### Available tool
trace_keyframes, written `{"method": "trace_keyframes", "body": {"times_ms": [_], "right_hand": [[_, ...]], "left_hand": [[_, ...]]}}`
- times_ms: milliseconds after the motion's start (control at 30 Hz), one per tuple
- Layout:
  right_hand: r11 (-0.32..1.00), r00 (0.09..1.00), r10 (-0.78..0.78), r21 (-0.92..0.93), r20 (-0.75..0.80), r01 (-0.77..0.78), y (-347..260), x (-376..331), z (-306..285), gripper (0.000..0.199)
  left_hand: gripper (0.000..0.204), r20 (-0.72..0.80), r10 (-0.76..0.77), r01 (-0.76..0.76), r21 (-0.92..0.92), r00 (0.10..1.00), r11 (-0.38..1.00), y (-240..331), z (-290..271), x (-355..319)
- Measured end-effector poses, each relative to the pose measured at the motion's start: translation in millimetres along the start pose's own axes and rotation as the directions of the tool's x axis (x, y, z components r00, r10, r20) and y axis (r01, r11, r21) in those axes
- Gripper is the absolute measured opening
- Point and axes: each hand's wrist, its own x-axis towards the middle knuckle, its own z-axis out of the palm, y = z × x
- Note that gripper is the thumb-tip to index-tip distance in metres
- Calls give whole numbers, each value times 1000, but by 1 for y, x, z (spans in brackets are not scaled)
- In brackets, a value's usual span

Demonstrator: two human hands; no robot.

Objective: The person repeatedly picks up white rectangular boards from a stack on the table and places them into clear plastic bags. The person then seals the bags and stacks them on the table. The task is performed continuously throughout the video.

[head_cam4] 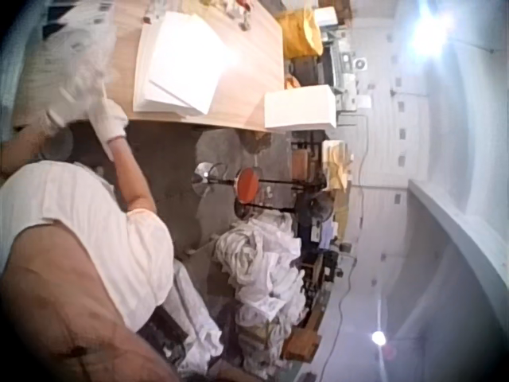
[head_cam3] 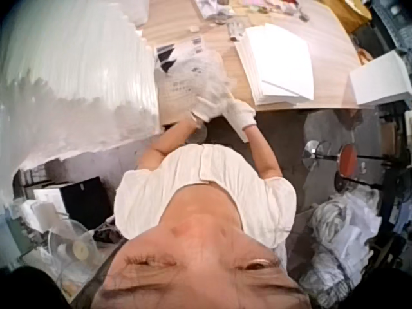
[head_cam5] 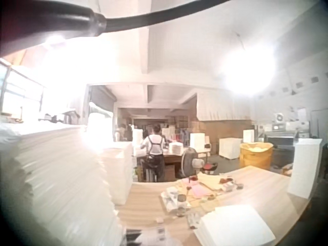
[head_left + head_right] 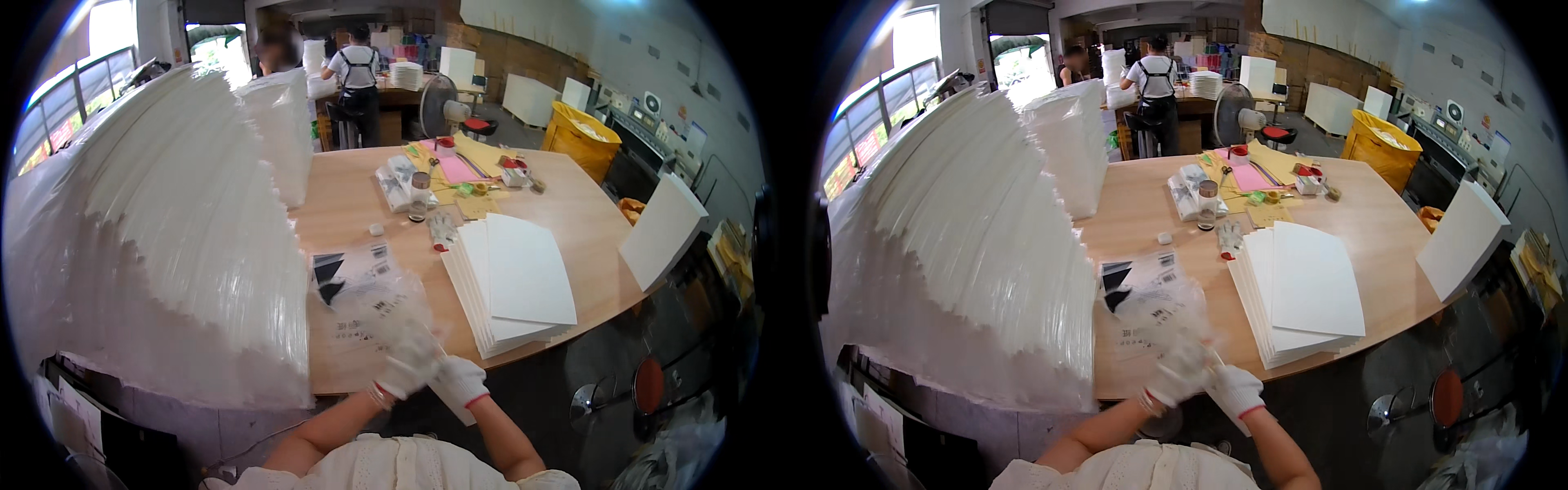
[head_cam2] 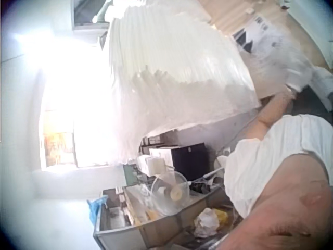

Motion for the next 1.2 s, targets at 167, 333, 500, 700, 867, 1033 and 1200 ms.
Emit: {"method": "trace_keyframes", "body": {"times_ms": [167, 333, 500, 700, 867, 1033, 1200], "right_hand": [[881, 955, 283, 418, -86, -224, 7, 38, -1, 40], [891, 918, 387, 291, -86, -348, 21, 107, 60, 34], [919, 951, 303, 243, 62, -309, 38, 125, 51, 45], [802, 998, 51, 595, 27, -57, 56, 42, 86, 68], [462, 962, -182, 846, -202, 265, 46, -69, 102, 70], [778, 983, -175, 621, 59, 101, 47, -87, 119, 62], [905, 987, 110, 422, -119, -50, 58, -58, 93, 55]], "left_hand": [[13, 76, -11, -25, 460, 997, 888, -46, -9, -21], [23, 199, 87, -210, 762, 976, 612, -85, -33, -56], [36, -484, 83, 319, 687, 871, 653, -167, -87, -72], [40, -439, -686, 596, 803, 580, -10, -19, -70, -75], [17, -136, -619, 527, 680, 774, 510, 8, -77, -206], [12, -9, -419, 353, 555, 908, 753, -9, -79, -203], [5, -323, -736, 803, 185, 595, 567, 15, -78, -155]]}}
